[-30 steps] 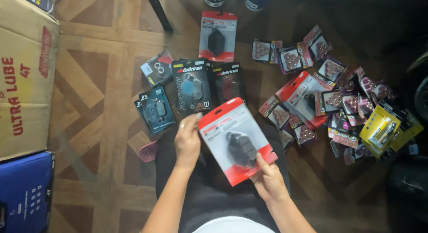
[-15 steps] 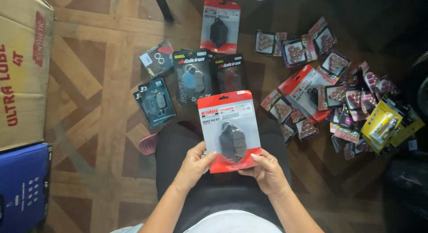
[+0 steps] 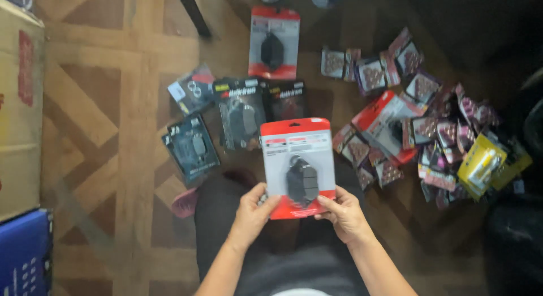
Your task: The person organizes motorcycle spare parts in their retail packaging by picking up each package from the floor, wiping it with a cloth, then placing it back on the floor, eventually stacking and aligning the packages on a table.
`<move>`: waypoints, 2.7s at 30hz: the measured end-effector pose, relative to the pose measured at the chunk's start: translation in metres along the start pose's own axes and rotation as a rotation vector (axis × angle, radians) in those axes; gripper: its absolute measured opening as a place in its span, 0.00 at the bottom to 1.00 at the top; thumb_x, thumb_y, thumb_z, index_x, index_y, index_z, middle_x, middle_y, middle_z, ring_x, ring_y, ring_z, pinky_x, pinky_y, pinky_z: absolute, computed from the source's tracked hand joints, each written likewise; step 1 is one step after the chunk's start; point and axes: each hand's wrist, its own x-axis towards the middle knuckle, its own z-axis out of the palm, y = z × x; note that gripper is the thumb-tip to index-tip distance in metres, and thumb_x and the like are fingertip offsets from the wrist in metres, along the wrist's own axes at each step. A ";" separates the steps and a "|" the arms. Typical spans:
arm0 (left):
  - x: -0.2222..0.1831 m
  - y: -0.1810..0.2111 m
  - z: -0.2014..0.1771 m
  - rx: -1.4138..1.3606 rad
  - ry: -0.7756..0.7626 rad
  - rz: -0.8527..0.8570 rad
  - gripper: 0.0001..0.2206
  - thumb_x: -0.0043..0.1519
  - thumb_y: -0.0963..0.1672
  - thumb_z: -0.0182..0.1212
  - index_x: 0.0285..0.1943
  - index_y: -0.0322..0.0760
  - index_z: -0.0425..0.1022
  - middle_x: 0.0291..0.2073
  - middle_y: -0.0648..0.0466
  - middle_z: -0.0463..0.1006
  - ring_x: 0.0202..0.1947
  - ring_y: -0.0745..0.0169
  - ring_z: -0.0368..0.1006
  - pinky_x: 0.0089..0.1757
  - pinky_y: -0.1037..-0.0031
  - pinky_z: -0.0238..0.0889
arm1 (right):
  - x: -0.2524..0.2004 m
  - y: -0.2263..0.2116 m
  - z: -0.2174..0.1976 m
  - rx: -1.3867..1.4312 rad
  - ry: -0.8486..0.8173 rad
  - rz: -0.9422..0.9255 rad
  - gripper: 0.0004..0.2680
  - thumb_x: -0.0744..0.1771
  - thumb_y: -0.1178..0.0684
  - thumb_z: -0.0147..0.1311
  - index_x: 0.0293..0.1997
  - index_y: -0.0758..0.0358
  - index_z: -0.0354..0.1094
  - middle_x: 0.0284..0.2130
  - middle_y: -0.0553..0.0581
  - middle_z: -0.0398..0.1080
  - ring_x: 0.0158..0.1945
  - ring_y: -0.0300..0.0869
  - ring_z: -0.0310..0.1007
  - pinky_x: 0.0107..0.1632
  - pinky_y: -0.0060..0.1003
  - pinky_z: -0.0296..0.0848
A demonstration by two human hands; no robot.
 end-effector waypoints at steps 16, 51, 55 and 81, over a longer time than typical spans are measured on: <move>0.043 -0.010 -0.014 -0.105 -0.042 -0.283 0.12 0.59 0.42 0.67 0.50 0.32 0.80 0.34 0.57 0.81 0.33 0.73 0.75 0.37 0.80 0.69 | 0.312 -0.100 0.098 -0.013 0.194 -0.262 0.08 0.66 0.57 0.60 0.48 0.60 0.72 0.39 0.53 0.76 0.40 0.42 0.78 0.38 0.39 0.79; 0.071 -0.097 -0.055 -0.057 -0.053 -0.283 0.19 0.57 0.41 0.67 0.57 0.29 0.76 0.43 0.49 0.84 0.43 0.63 0.79 0.46 0.72 0.71 | 0.216 -0.062 -0.140 -1.541 0.769 -0.746 0.26 0.56 0.52 0.66 0.59 0.68 0.66 0.60 0.70 0.63 0.64 0.65 0.60 0.55 0.52 0.68; 0.074 -0.093 -0.051 0.031 -0.005 -0.264 0.19 0.57 0.41 0.67 0.58 0.29 0.77 0.42 0.49 0.84 0.42 0.63 0.79 0.45 0.73 0.72 | 0.242 -0.041 -0.160 -1.663 0.767 -0.804 0.17 0.61 0.56 0.58 0.55 0.64 0.69 0.58 0.63 0.68 0.61 0.58 0.68 0.50 0.46 0.76; 0.018 0.077 0.085 0.382 0.009 0.350 0.12 0.66 0.37 0.59 0.58 0.26 0.78 0.46 0.50 0.85 0.48 0.63 0.77 0.50 0.72 0.71 | -0.065 -0.133 0.065 -0.684 0.364 -1.224 0.16 0.60 0.58 0.68 0.48 0.64 0.67 0.48 0.64 0.71 0.52 0.51 0.73 0.56 0.41 0.72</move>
